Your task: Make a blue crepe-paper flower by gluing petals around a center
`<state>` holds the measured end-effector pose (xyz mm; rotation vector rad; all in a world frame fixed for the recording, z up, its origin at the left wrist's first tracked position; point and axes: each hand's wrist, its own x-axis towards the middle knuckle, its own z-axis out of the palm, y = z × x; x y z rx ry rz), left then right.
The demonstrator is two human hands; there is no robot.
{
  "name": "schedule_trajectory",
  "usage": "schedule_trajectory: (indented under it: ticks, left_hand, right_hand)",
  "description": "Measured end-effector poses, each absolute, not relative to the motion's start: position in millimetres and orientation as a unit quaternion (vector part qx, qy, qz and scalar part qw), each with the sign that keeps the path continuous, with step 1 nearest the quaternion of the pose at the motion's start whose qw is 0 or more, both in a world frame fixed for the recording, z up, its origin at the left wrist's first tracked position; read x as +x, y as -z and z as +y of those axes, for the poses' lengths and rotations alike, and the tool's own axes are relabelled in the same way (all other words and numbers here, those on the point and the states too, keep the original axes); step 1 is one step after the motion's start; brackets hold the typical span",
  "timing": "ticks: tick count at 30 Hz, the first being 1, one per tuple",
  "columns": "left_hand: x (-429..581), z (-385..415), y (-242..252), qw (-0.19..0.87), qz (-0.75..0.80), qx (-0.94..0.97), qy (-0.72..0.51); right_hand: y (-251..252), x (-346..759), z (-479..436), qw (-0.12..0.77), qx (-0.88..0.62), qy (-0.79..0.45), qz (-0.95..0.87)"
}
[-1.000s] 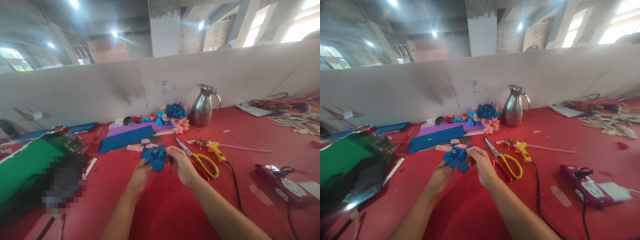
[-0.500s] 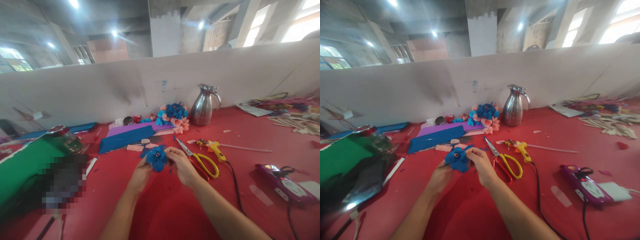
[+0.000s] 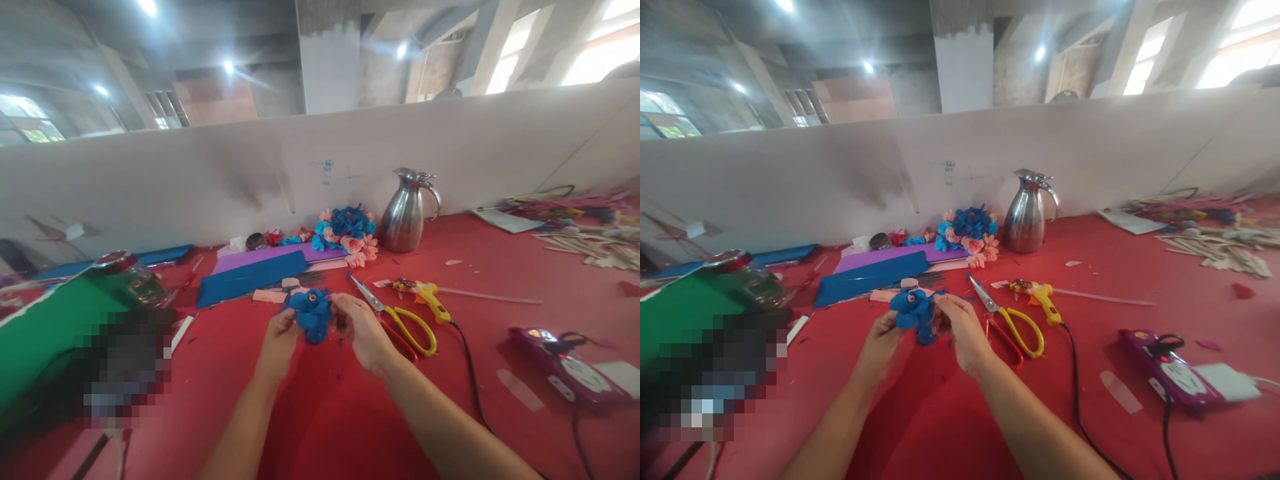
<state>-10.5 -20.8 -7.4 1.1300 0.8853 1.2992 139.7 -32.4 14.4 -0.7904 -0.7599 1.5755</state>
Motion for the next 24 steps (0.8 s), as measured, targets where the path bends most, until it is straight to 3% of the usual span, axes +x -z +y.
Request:
schedule_trajectory:
  ticks: [10,18,21,24]
  left_hand:
    - [-10.1,-16.5,10.2,0.590,0.357,0.428,-0.584]
    - [-6.4,-16.8,5.6,0.586,0.366,0.414,-0.593]
    - [-7.4,-15.9,8.4,0.586,0.364,0.406,-0.599]
    - [-7.9,-15.7,9.9,0.591,0.360,0.401,-0.600]
  right_hand:
    - [-18.4,139.8,-32.6,0.582,-0.368,-0.655,-0.312]
    - [-7.1,144.2,-24.4,0.653,-0.414,-0.585,-0.244]
    - [-4.3,143.7,-22.7,0.625,-0.438,-0.575,-0.295]
    - [-1.9,140.2,-25.5,0.531,-0.486,-0.512,-0.468]
